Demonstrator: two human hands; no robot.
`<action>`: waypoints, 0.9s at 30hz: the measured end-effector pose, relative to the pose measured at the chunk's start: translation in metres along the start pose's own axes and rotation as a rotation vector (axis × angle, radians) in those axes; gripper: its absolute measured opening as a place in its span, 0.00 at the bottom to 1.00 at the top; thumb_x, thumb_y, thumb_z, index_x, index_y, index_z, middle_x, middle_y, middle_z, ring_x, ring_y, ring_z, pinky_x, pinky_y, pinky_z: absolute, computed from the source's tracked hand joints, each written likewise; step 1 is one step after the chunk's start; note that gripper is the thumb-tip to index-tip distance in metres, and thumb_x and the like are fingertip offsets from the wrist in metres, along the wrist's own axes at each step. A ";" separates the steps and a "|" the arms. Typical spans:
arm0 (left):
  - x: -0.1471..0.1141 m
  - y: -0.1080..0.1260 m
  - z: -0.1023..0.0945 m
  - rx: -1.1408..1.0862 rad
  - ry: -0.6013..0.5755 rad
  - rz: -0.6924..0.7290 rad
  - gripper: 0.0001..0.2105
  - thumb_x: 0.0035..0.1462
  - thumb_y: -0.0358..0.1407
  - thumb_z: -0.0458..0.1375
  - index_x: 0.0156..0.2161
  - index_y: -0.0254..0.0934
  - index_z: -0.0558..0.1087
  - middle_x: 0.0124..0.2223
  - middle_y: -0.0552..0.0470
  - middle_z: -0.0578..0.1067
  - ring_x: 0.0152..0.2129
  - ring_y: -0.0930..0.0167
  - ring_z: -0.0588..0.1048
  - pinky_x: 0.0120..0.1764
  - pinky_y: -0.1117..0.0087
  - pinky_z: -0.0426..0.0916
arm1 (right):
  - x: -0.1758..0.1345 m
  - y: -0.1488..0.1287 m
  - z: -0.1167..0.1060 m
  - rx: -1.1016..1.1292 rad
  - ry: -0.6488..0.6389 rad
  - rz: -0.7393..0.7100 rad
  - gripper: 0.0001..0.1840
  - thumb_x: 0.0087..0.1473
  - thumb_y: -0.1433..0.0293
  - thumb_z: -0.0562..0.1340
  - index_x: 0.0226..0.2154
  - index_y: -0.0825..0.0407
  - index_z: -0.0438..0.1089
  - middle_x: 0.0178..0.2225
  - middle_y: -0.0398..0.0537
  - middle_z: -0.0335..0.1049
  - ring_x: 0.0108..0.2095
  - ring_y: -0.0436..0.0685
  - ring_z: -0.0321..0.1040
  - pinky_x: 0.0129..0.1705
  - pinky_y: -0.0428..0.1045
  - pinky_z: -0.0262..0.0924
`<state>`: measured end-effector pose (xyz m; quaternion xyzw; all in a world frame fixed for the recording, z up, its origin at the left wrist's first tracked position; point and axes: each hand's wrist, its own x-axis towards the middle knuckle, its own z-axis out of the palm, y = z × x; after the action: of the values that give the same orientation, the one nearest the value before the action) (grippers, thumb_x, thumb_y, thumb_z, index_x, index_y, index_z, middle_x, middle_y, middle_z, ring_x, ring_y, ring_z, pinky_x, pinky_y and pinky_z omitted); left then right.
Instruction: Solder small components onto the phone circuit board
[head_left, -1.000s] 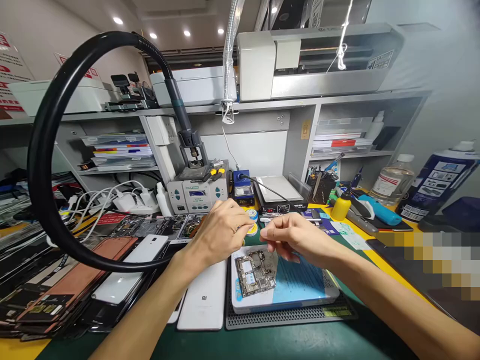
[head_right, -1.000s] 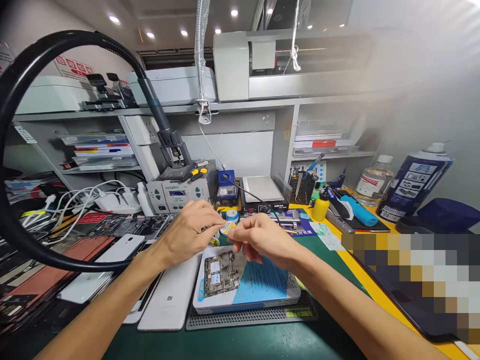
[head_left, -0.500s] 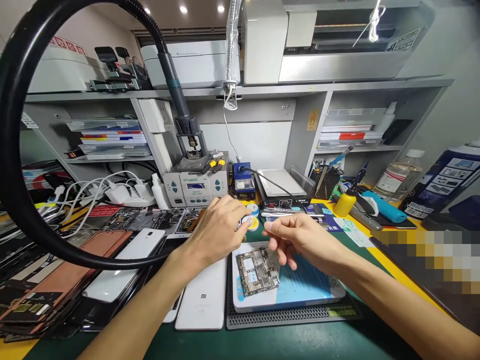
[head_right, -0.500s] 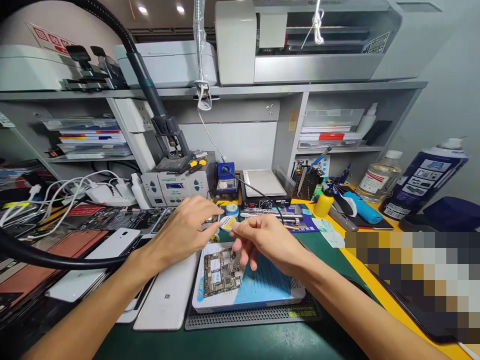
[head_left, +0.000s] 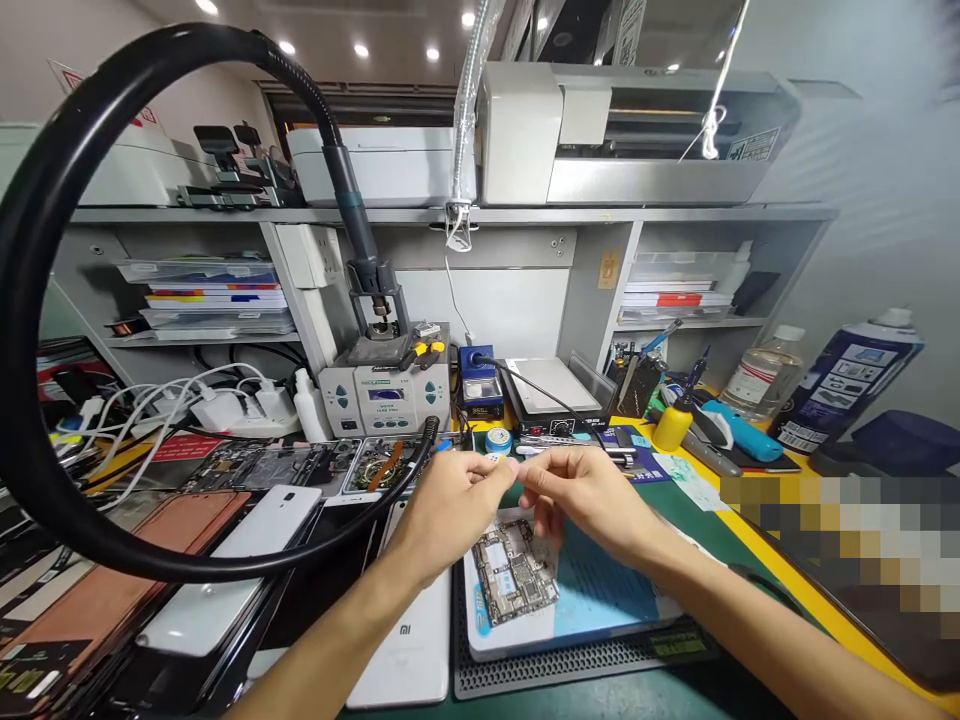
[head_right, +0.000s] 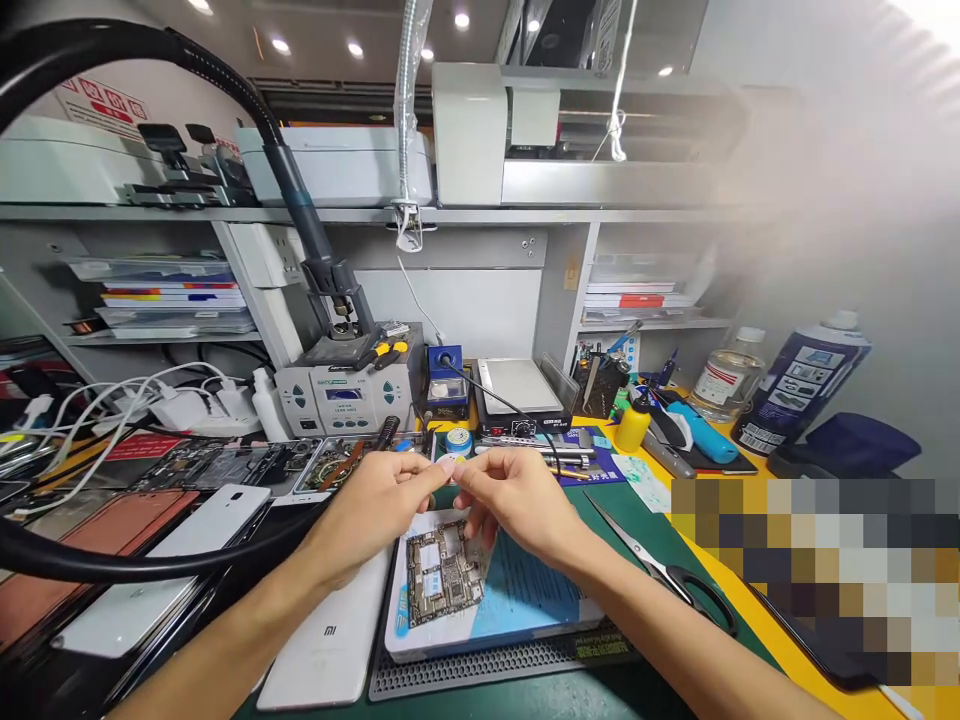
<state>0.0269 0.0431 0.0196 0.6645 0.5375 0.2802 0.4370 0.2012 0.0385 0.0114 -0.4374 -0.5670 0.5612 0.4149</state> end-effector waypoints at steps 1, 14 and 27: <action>0.002 -0.002 0.000 -0.050 -0.012 -0.037 0.15 0.65 0.44 0.56 0.46 0.33 0.73 0.41 0.50 0.77 0.33 0.70 0.77 0.36 0.65 0.75 | 0.000 0.000 0.001 -0.019 0.010 -0.004 0.21 0.50 0.53 0.69 0.23 0.54 0.70 0.21 0.41 0.71 0.17 0.49 0.69 0.14 0.42 0.59; 0.005 -0.006 0.001 -0.464 -0.084 -0.133 0.09 0.64 0.39 0.58 0.41 0.33 0.71 0.32 0.57 0.72 0.19 0.81 0.67 0.19 0.79 0.63 | -0.008 0.002 0.011 -0.157 0.040 0.036 0.20 0.53 0.54 0.67 0.23 0.52 0.69 0.16 0.41 0.71 0.15 0.50 0.66 0.15 0.43 0.59; 0.004 -0.004 0.003 -0.481 0.035 0.014 0.13 0.52 0.43 0.65 0.30 0.33 0.75 0.16 0.63 0.55 0.14 0.82 0.50 0.18 0.76 0.43 | -0.014 0.000 0.006 -0.270 0.036 0.013 0.22 0.58 0.53 0.63 0.22 0.53 0.70 0.15 0.42 0.69 0.12 0.47 0.59 0.14 0.42 0.53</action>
<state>0.0284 0.0468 0.0145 0.5400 0.4582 0.4146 0.5715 0.1989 0.0230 0.0113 -0.5029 -0.6271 0.4744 0.3588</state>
